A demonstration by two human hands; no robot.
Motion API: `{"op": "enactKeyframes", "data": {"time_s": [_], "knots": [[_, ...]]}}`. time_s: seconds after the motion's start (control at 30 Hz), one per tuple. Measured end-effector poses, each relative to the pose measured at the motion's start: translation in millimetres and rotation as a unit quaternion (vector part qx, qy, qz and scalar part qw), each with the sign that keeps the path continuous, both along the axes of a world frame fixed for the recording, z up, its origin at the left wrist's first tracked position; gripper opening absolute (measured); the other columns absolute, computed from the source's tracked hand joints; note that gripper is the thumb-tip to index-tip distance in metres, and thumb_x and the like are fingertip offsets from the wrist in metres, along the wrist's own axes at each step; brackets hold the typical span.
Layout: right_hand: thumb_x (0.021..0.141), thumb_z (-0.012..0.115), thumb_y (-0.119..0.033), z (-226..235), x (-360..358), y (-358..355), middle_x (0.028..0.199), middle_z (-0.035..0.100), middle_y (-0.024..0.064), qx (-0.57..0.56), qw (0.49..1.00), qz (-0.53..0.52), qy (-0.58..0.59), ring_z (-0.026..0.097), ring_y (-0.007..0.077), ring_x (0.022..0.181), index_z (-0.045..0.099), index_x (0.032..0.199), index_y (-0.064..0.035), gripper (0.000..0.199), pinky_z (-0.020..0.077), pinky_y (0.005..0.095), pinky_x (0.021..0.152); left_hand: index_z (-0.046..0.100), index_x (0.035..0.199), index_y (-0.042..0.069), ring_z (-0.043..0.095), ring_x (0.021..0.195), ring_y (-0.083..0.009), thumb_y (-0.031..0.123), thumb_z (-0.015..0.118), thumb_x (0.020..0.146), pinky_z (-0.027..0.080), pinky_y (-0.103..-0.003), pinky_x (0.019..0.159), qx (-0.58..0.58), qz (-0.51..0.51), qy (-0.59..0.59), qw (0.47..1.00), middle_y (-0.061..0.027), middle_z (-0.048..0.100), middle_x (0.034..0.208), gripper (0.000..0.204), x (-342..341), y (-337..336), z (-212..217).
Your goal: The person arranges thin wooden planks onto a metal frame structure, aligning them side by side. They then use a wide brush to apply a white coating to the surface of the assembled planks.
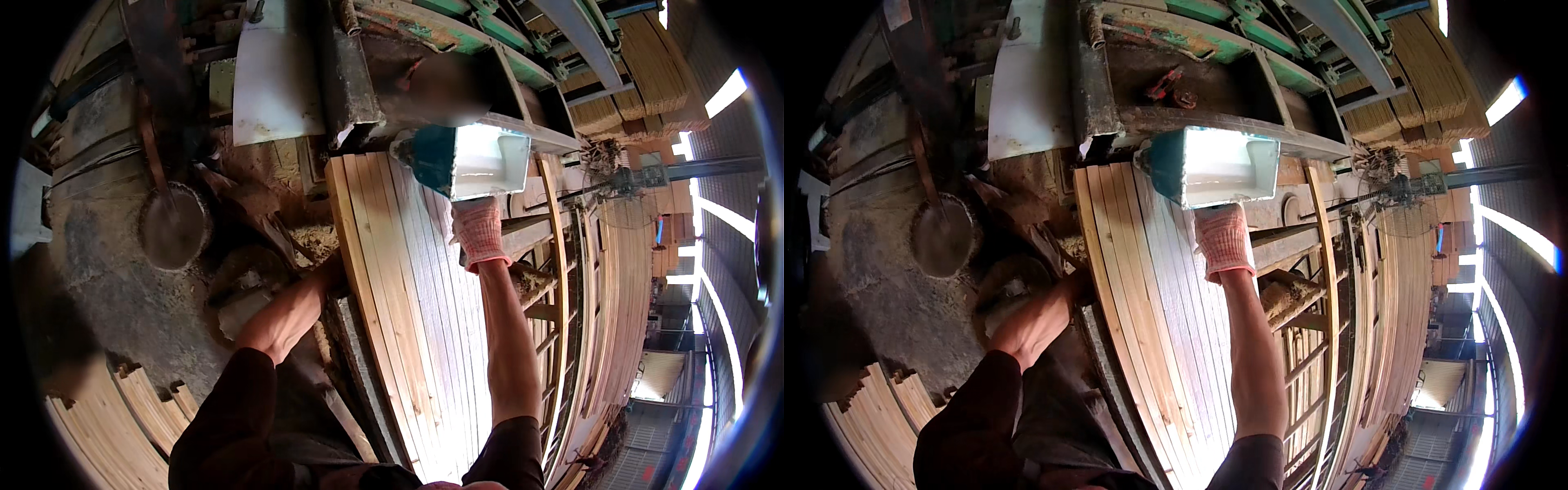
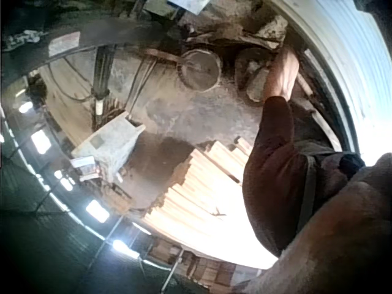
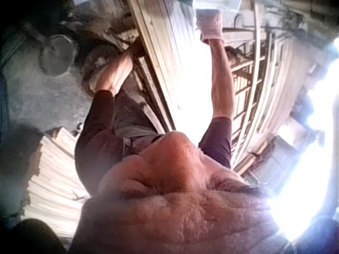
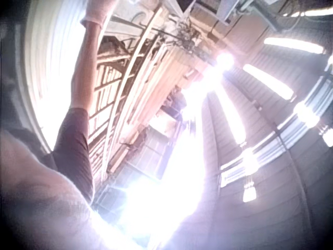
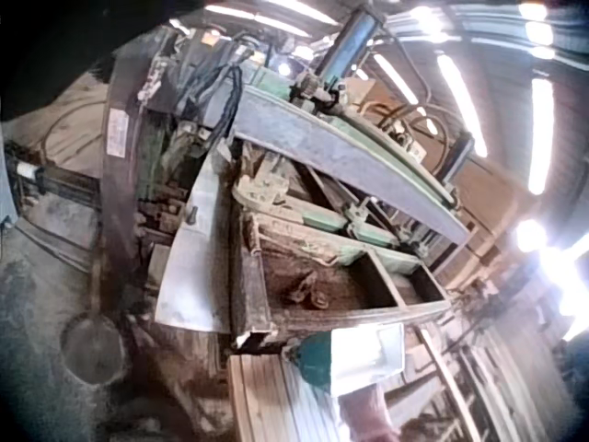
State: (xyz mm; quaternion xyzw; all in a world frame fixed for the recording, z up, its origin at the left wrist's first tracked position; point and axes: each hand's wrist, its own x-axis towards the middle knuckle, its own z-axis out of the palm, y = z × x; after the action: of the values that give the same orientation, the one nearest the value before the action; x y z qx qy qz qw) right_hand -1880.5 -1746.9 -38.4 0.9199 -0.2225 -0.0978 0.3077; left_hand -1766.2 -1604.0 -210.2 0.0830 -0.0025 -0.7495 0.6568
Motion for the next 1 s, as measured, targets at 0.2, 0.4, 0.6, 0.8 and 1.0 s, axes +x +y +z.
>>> {"op": "enactKeyframes", "data": {"time_s": [0.2, 0.4, 0.6, 0.8, 1.0], "knots": [[0.083, 0.068, -0.01, -10.3, -12.9, 1.8, 0.066, 0.066, 0.0145, 0.08, 0.987, 0.029, -0.133, 0.066, 0.0281, 0.057, 0.067, 0.09, -0.0049, 0.009, 0.0556, 0.0377, 0.056, 0.054, 0.137, 0.01, 0.059, 0.119, -0.0248, 0.054, 0.04, 0.104, 0.051, -0.045, 0.102, -0.001, 0.011, -0.022, 1.0, -0.0068, 0.063, 0.128, 0.056, 2.4, -0.5, 4.9], [0.095, 0.053, -0.01, 31.0, -120.5, 125.4, 0.128, 0.058, 0.0199, 0.324, 0.925, -0.15, -0.128, 0.05, 0.0322, 0.127, 0.056, 0.129, -0.0016, 0.035, 0.0334, 0.0456, 0.116, 0.054, 0.137, 0.011, 0.06, 0.118, -0.0251, 0.056, 0.041, 0.103, 0.051, -0.045, 0.101, -0.016, 0.034, -0.01, 0.999, -0.0069, 0.064, 0.127, 0.058, 30.1, 19.1, 16.9], [0.088, 0.055, -0.009, 15.6, -107.8, 96.2, 0.129, 0.062, 0.0225, 0.193, 0.978, -0.021, -0.08, 0.055, 0.0398, 0.123, 0.06, 0.129, 0.0019, 0.043, 0.0394, 0.0543, 0.108, 0.054, 0.137, 0.011, 0.06, 0.117, -0.0254, 0.057, 0.041, 0.103, 0.051, -0.044, 0.101, -0.034, 0.016, 0.039, 0.999, -0.007, 0.064, 0.126, 0.059, 23.2, 22.3, 19.0], [0.086, 0.068, -0.021, 10.5, 5.5, 38.8, 0.098, 0.067, 0.0171, 0.166, 0.982, -0.086, -0.011, 0.063, 0.0279, 0.096, 0.067, 0.099, -0.0048, 0.021, 0.0521, 0.0432, 0.089, 0.054, 0.137, 0.011, 0.061, 0.117, -0.0257, 0.059, 0.042, 0.102, 0.052, -0.044, 0.101, -0.031, 0.044, 0.016, 0.998, -0.0071, 0.065, 0.126, 0.061, 16.0, 23.5, 3.0], [0.088, 0.056, -0.01, 38.6, -83.6, 142.1, 0.127, 0.062, 0.0209, 0.272, 0.953, -0.13, 0.022, 0.051, 0.035, 0.128, 0.061, 0.122, 0.0013, 0.036, 0.0344, 0.0459, 0.115, 0.049, 0.143, 0.014, 0.057, 0.122, -0.0253, 0.061, 0.037, 0.103, 0.048, -0.044, 0.105, -0.047, 0.053, -0.013, 0.997, -0.0066, 0.058, 0.136, 0.063, 41.9, 48.0, 23.4]]}}
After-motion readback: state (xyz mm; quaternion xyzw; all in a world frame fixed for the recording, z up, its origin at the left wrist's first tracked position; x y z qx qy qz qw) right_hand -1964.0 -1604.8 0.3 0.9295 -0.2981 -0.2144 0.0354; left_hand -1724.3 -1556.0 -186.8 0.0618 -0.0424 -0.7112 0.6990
